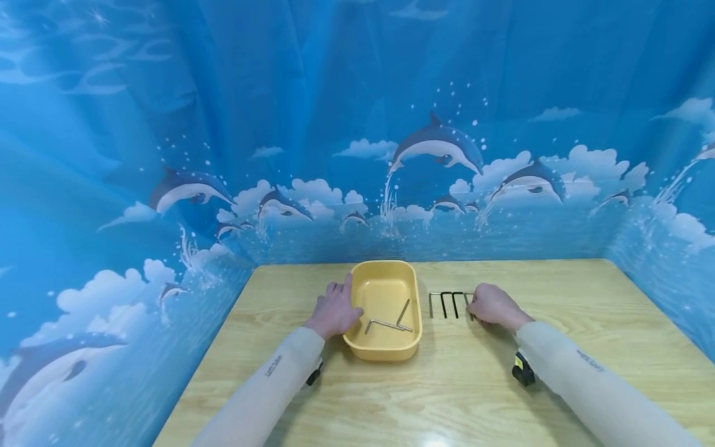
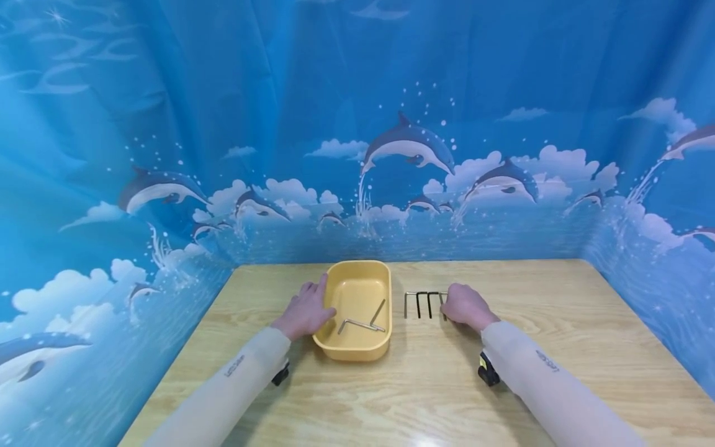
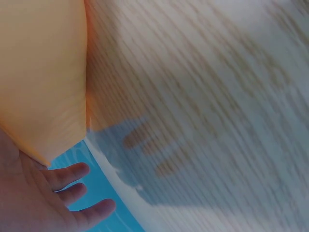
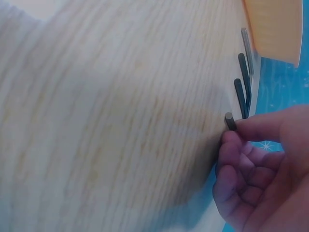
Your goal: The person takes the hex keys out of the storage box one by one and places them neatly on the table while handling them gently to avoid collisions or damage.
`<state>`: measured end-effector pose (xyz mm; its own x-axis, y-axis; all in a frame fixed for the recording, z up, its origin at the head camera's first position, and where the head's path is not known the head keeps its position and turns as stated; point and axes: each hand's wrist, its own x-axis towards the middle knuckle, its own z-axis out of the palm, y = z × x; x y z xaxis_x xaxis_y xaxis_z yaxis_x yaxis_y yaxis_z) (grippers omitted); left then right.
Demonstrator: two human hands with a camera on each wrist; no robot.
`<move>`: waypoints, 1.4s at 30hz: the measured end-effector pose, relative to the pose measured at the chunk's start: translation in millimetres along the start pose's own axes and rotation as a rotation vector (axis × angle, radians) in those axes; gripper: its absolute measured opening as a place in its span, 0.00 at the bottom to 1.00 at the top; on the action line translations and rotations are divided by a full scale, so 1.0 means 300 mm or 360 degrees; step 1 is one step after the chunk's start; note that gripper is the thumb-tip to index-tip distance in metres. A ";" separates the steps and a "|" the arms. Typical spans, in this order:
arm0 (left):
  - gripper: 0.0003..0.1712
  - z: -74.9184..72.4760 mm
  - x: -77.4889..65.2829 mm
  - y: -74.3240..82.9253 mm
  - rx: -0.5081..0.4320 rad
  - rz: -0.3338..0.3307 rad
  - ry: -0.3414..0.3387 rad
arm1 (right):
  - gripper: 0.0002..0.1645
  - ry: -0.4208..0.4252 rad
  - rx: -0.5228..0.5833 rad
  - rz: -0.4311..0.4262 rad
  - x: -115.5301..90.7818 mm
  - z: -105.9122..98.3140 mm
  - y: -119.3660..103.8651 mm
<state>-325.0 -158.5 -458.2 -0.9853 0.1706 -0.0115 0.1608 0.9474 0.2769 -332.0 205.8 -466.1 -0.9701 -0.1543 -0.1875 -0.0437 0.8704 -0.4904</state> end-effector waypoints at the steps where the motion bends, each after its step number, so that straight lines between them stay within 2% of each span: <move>1: 0.52 -0.001 0.001 0.000 -0.0002 0.0002 0.0003 | 0.25 0.0007 -0.0001 -0.0002 0.001 -0.001 -0.001; 12: 0.52 0.001 0.003 0.000 0.0000 -0.0003 -0.0001 | 0.27 0.0012 0.0008 -0.0026 0.004 0.000 0.008; 19: 0.52 -0.011 0.015 0.005 -0.0024 0.0003 0.0029 | 0.26 0.0077 0.0034 -0.0019 0.016 -0.008 0.012; 24: 0.52 0.013 -0.008 -0.005 -0.0018 -0.0006 -0.0017 | 0.26 -0.0002 0.0039 -0.0038 -0.005 0.015 0.019; 27: 0.52 0.007 -0.004 -0.004 -0.0019 0.0027 0.0034 | 0.26 0.0031 0.0003 -0.0048 -0.010 -0.004 0.009; 30: 0.52 -0.004 0.002 -0.006 -0.0027 0.0034 0.0069 | 0.27 0.0054 -0.0039 -0.0076 -0.011 -0.028 -0.014; 35: 0.52 -0.017 0.006 -0.009 0.0000 0.0004 0.0026 | 0.28 -0.0012 -0.0017 -0.0109 -0.019 -0.061 -0.069; 42: 0.52 -0.010 0.002 -0.007 -0.0003 0.0006 -0.0013 | 0.30 -0.0150 -0.0068 -0.0227 -0.012 -0.106 -0.213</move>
<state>-326.0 -161.3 -456.0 -0.9841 0.1766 -0.0183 0.1646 0.9461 0.2788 -333.2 165.6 -406.9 -0.9267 -0.3191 -0.1986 -0.1913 0.8554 -0.4814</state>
